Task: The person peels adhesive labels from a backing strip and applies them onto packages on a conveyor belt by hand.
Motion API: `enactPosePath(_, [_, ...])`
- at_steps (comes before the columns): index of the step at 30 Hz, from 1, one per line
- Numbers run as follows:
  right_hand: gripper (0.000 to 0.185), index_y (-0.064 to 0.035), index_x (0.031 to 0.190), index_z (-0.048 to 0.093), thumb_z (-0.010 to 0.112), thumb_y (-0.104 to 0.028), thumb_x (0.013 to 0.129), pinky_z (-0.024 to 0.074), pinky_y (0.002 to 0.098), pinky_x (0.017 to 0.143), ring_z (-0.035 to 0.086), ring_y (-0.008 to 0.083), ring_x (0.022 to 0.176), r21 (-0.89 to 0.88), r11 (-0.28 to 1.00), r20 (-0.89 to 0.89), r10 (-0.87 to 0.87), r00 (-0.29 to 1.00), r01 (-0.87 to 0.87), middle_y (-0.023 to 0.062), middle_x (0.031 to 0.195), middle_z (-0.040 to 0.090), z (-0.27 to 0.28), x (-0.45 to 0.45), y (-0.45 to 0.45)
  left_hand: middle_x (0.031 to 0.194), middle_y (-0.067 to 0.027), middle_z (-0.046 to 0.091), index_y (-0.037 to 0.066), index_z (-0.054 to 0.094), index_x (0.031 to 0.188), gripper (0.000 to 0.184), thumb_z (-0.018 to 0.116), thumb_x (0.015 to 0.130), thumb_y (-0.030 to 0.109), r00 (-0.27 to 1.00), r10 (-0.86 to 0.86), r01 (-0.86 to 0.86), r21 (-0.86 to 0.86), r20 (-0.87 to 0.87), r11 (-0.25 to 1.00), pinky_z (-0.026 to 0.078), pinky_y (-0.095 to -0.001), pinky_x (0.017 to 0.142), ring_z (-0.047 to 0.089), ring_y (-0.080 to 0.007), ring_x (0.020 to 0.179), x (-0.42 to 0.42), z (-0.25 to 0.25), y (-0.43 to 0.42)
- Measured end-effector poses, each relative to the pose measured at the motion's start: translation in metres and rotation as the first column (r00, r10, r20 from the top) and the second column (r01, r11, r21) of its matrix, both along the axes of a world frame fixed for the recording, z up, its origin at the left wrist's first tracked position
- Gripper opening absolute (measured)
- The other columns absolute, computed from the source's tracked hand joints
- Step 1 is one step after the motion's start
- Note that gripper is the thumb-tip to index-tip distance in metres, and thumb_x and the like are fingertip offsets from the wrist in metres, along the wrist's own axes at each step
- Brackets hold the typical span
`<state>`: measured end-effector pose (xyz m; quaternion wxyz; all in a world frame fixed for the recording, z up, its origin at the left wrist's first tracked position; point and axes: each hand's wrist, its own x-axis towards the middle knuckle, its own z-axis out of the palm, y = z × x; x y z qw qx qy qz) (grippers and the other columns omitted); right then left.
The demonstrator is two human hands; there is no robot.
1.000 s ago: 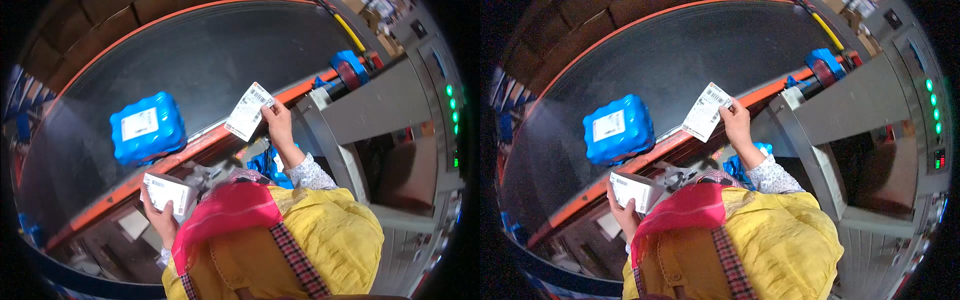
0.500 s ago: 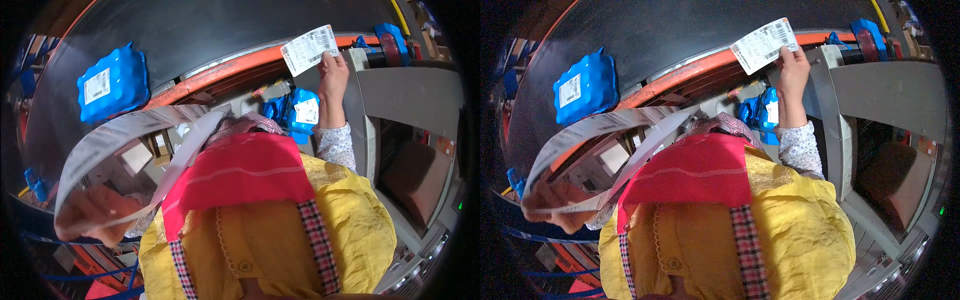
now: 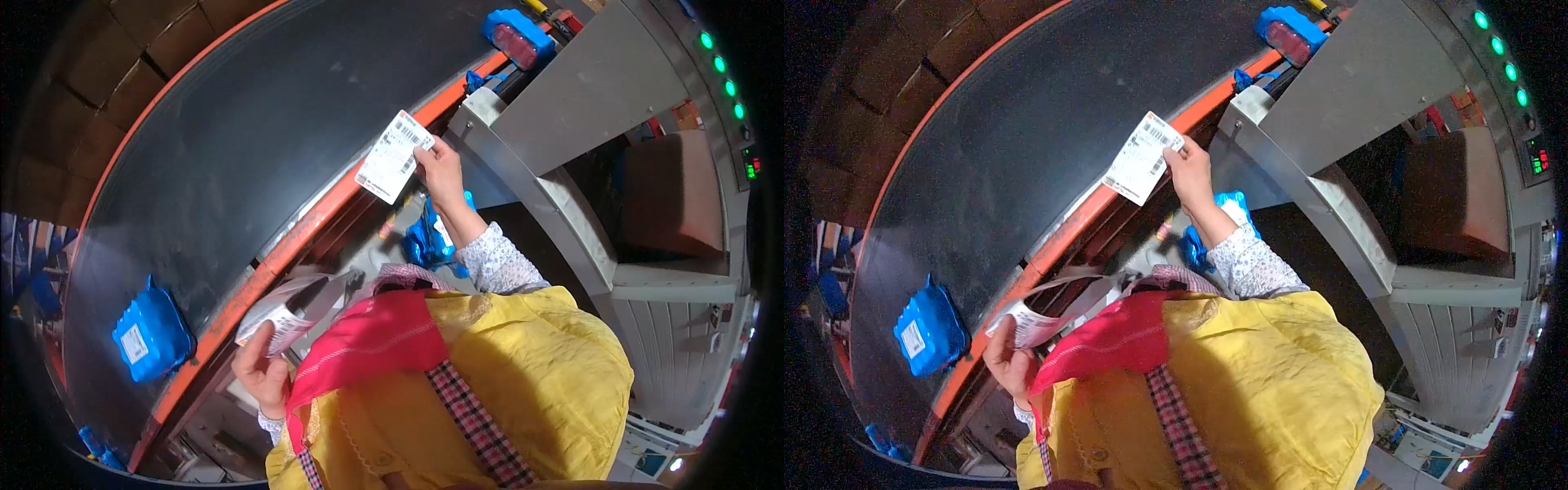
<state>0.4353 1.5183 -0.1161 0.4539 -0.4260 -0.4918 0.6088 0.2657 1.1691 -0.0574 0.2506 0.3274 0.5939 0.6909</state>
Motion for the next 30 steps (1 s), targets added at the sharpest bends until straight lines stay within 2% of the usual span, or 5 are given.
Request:
enactPosePath(4, [0.019, 0.0037, 0.100, 0.059, 0.053, -0.002, 0.083, 0.0412, 0.0208, 0.057, 0.055, 0.0064, 0.066, -0.023, 1.000, 0.005, -0.013, 1.000, 0.013, 0.0032, 0.082, 0.063, -0.008, 0.002, 0.006, 0.103, -0.0163, 0.063, -0.009, 0.060, 0.109, 0.057, 0.073, 0.073, 0.033, 0.985, -0.156, 0.160, -0.059, 0.073, 0.985, 0.043, -0.0293, 0.089, 0.059, -0.0207, 0.098, 0.006, 0.013, 0.024])
enactPosePath(7, [0.018, 0.0035, 0.099, 0.059, 0.053, -0.003, 0.083, 0.0408, 0.0206, 0.056, 0.055, 0.0060, 0.066, -0.037, 0.999, -0.061, -0.007, 0.998, 0.005, 0.0029, 0.081, 0.063, -0.013, -0.003, 0.010, 0.098, -0.0141, 0.066, -0.008, 0.062, 0.105, 0.053, 0.073, 0.073, 0.033, 0.972, -0.235, 0.234, -0.082, 0.007, 0.969, 0.044, -0.0287, 0.084, 0.061, -0.0188, 0.093, 0.006, 0.010, 0.031])
enactPosePath(12, [0.021, 0.0011, 0.103, 0.059, 0.054, -0.005, 0.084, 0.0401, 0.0193, 0.057, 0.053, 0.0047, 0.065, -0.023, 0.999, -0.014, 0.040, 0.999, -0.040, 0.0001, 0.080, 0.062, -0.022, -0.007, 0.018, 0.089, -0.0125, 0.067, -0.006, 0.065, 0.101, 0.054, 0.072, 0.072, 0.038, 0.981, -0.183, 0.179, -0.070, -0.057, 0.981, 0.045, -0.0257, 0.073, 0.062, -0.0171, 0.083, 0.006, -0.004, 0.044])
enactPosePath(19, [0.023, 0.0031, 0.106, 0.058, 0.054, -0.004, 0.084, 0.0407, 0.0189, 0.058, 0.053, 0.0049, 0.065, -0.018, 0.999, -0.004, 0.044, 0.999, -0.044, 0.0012, 0.082, 0.063, -0.037, -0.008, 0.037, 0.088, -0.0133, 0.067, -0.007, 0.065, 0.100, 0.054, 0.070, 0.072, 0.039, 0.980, -0.195, 0.194, -0.043, -0.029, 0.980, 0.045, -0.0256, 0.074, 0.062, -0.0174, 0.083, 0.007, -0.023, 0.059])
enactPosePath(30, [0.020, 0.0013, 0.101, 0.060, 0.054, -0.005, 0.083, 0.0387, 0.0186, 0.056, 0.050, 0.0043, 0.062, 0.003, 1.000, 0.025, -0.010, 1.000, 0.010, -0.0012, 0.075, 0.059, -0.031, -0.012, 0.044, 0.080, -0.0095, 0.066, -0.006, 0.065, 0.101, 0.053, 0.069, 0.072, 0.038, 0.962, -0.264, 0.260, -0.059, -0.070, 0.964, 0.040, -0.0234, 0.060, 0.057, -0.0124, 0.067, -0.004, -0.028, 0.065])
